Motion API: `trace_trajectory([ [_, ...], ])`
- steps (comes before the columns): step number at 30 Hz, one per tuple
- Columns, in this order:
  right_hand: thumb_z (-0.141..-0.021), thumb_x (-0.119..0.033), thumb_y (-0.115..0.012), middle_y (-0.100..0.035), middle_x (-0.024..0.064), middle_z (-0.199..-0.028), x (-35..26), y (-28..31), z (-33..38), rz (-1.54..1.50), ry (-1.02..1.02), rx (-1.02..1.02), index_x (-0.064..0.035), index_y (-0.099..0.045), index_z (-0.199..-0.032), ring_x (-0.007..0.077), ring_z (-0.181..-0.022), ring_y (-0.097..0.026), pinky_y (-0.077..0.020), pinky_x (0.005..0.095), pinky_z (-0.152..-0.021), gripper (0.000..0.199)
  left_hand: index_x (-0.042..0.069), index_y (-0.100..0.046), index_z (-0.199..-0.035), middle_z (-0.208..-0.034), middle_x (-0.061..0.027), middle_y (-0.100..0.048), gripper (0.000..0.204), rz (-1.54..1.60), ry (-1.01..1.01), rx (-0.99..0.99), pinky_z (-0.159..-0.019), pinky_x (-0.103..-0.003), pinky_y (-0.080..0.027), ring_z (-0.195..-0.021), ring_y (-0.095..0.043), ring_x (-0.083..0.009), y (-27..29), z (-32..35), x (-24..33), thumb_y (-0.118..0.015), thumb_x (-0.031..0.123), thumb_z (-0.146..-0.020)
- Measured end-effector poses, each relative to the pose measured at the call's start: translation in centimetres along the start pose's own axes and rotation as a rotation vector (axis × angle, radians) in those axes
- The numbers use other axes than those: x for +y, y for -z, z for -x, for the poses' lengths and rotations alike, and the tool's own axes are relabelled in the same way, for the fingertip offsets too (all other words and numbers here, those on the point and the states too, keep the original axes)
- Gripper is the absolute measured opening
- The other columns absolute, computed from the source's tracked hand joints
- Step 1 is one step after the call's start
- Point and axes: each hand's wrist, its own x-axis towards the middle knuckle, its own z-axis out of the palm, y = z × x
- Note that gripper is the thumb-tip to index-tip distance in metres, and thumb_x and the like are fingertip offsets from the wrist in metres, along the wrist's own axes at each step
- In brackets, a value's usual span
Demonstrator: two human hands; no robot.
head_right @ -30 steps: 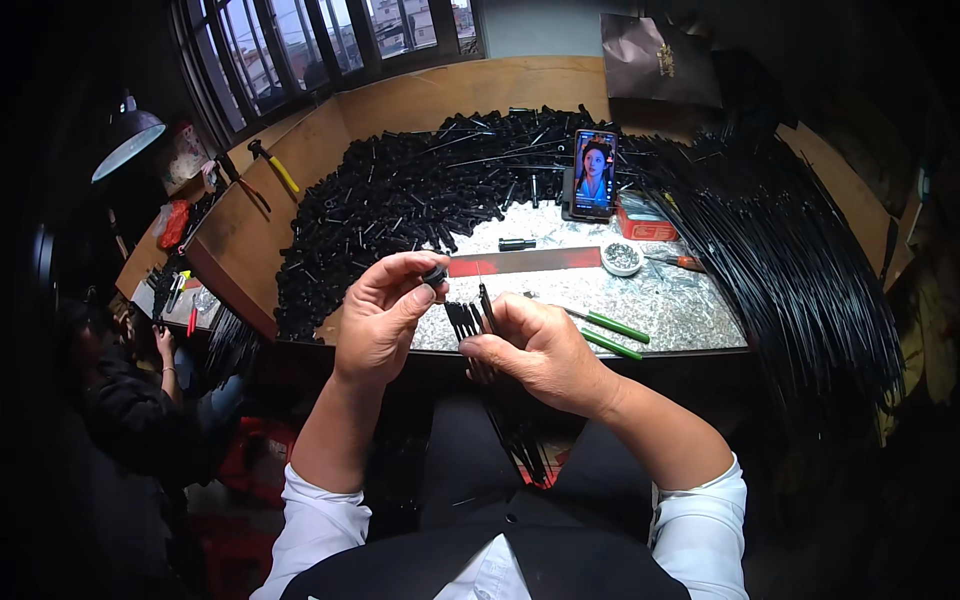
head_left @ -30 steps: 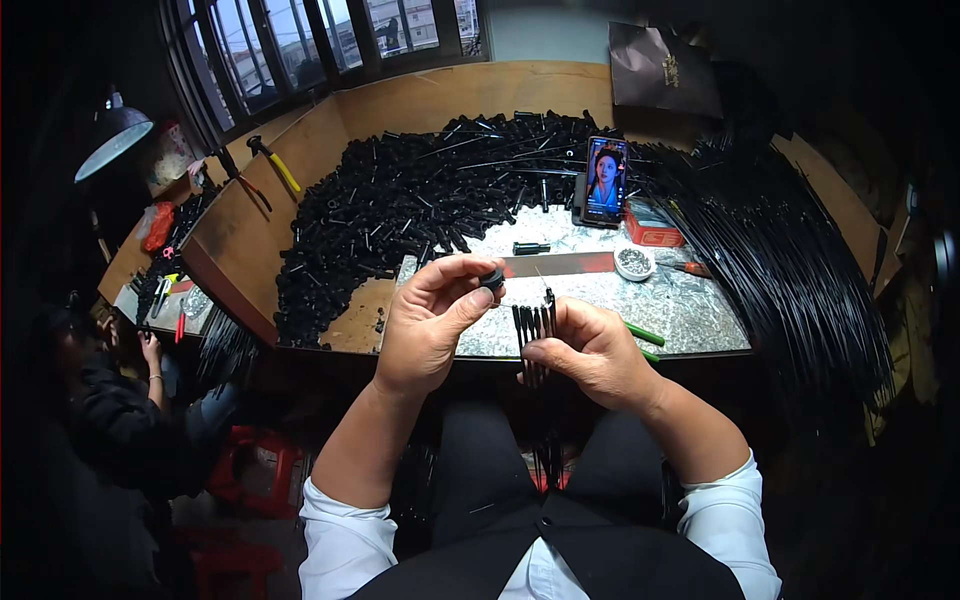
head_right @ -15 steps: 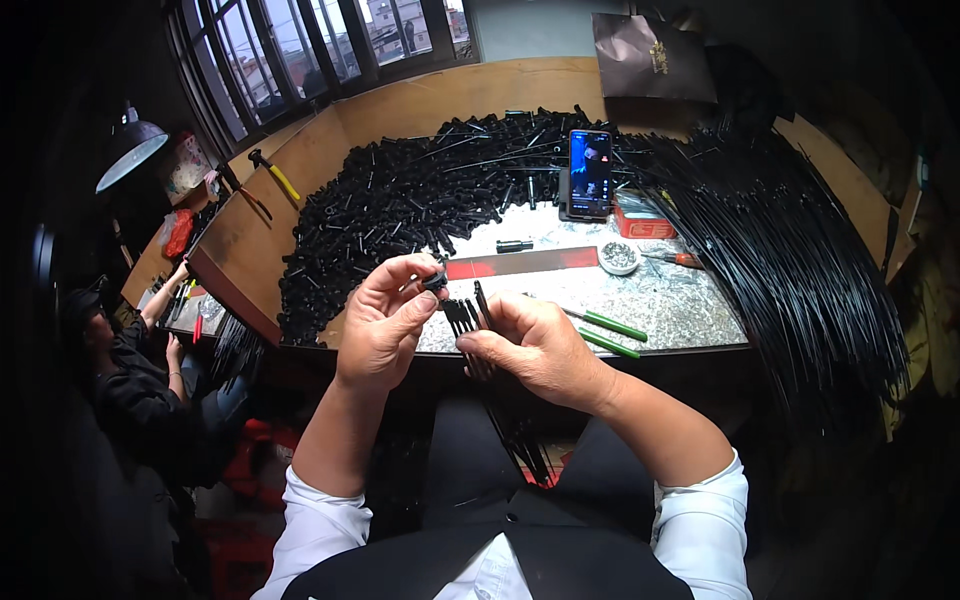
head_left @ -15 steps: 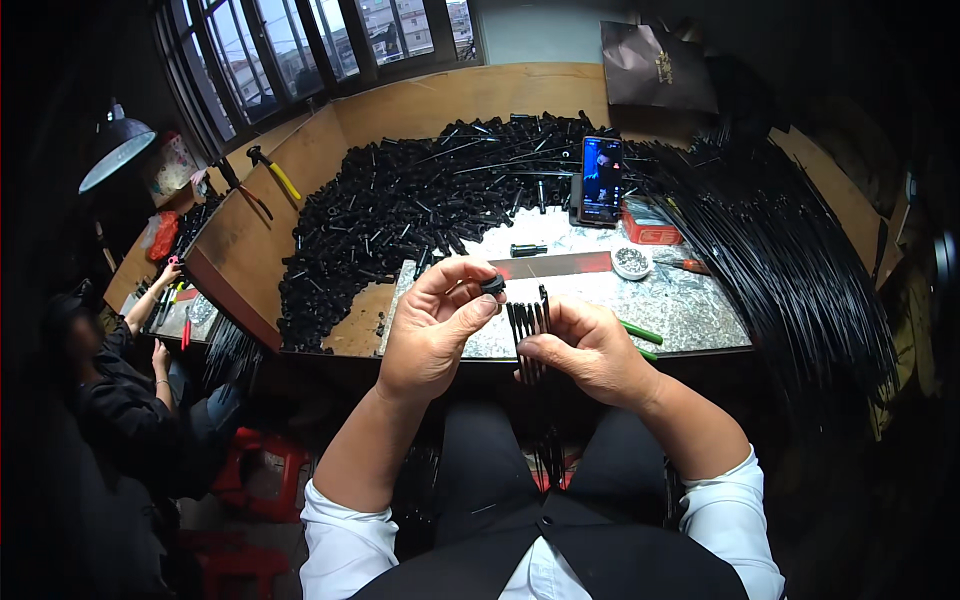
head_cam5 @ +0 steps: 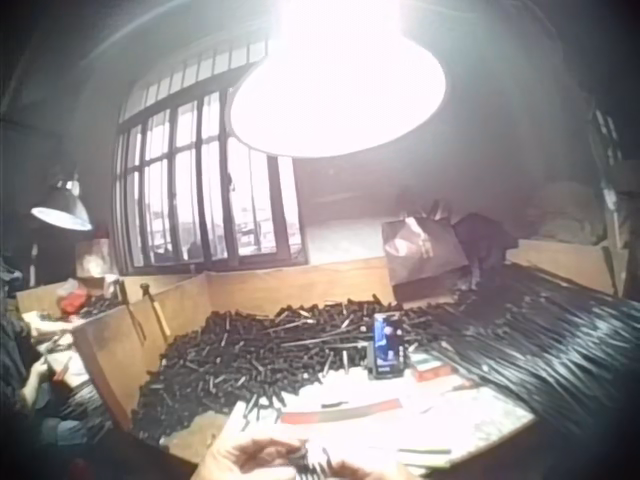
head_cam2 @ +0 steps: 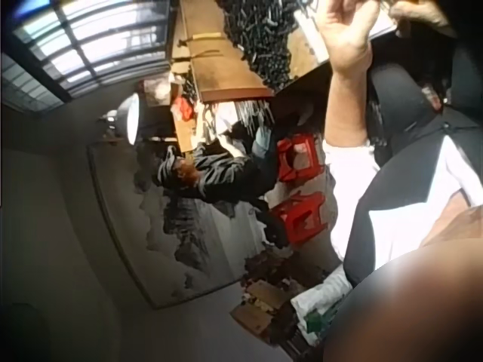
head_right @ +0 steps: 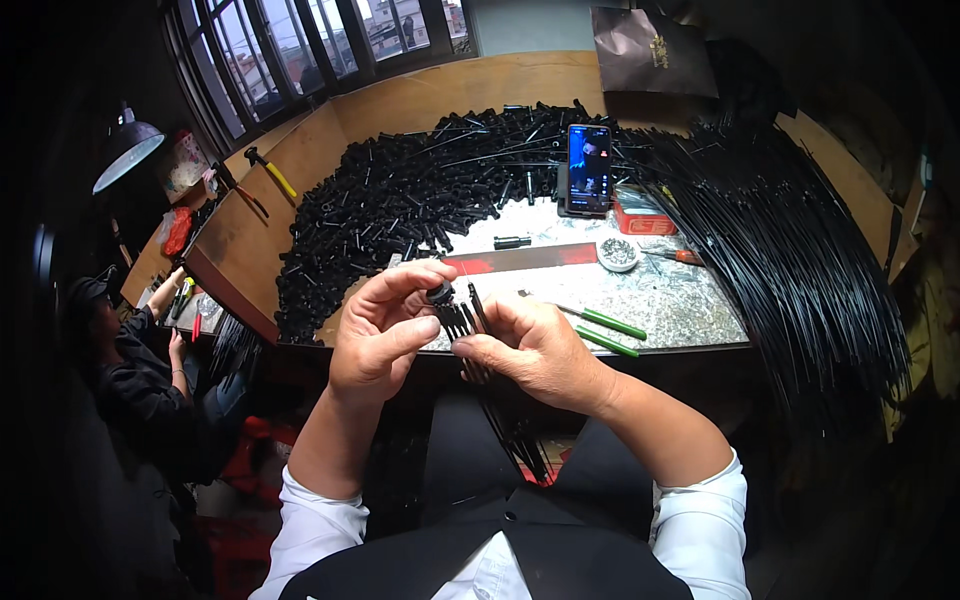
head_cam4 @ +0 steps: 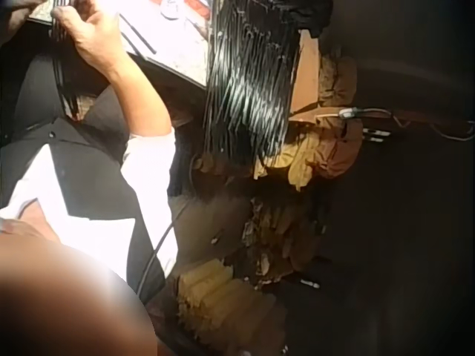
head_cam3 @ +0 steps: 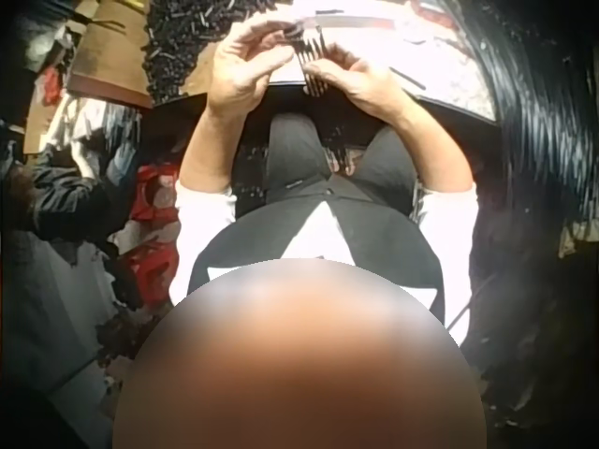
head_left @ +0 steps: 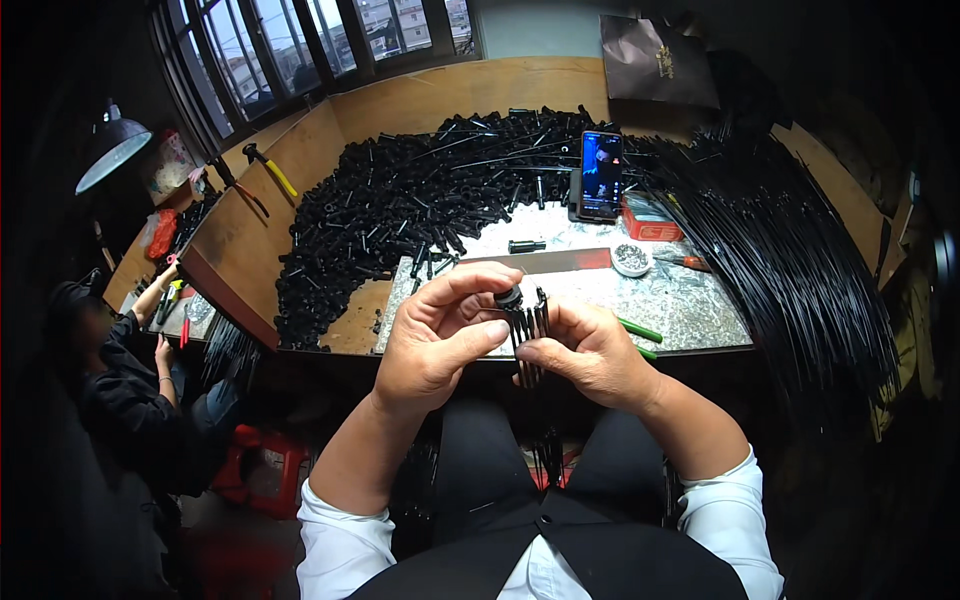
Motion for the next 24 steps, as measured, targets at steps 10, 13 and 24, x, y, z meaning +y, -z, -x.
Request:
trace_trajectory([
  [10,-0.093,-0.005,-0.054,-0.062,0.0055,-0.087,-0.5,-0.5,0.0,0.050,-0.034,-0.019,0.0014,-0.053,-0.102,0.0108,-0.079,-0.062,-0.0505,0.0253,-0.071,0.011,0.000,-0.057,-0.110,-0.115,-0.0101,-0.057,0.025,-0.041,-0.045,0.000,-0.096,-0.030,-0.044,-0.110,-0.055,-0.0171,0.0,0.0,-0.4,-0.058,-0.006,-0.086],
  [13,-0.095,-0.007,-0.051,-0.061,0.0061,-0.085,-0.4,-0.5,0.0,0.067,-0.007,-0.047,0.0010,-0.052,-0.100,0.0113,-0.078,-0.062,-0.0506,0.0257,-0.071,0.010,0.000,-0.058,-0.109,-0.115,-0.0108,-0.058,0.023,-0.024,-0.058,-0.015,-0.097,-0.031,-0.044,-0.111,-0.055,-0.0186,0.2,0.0,-0.6,-0.058,-0.006,-0.087],
  [24,-0.097,-0.014,-0.049,-0.059,0.0040,-0.079,-1.1,-1.4,-0.1,-0.052,-0.032,-0.084,-0.0005,-0.053,-0.094,0.0095,-0.072,-0.056,-0.0469,0.0254,-0.068,0.014,0.001,-0.062,-0.103,-0.113,-0.0132,-0.060,0.019,-0.003,-0.123,-0.044,-0.095,-0.031,-0.045,-0.107,-0.057,-0.0187,0.4,0.4,-0.5,-0.058,-0.007,-0.086],
])
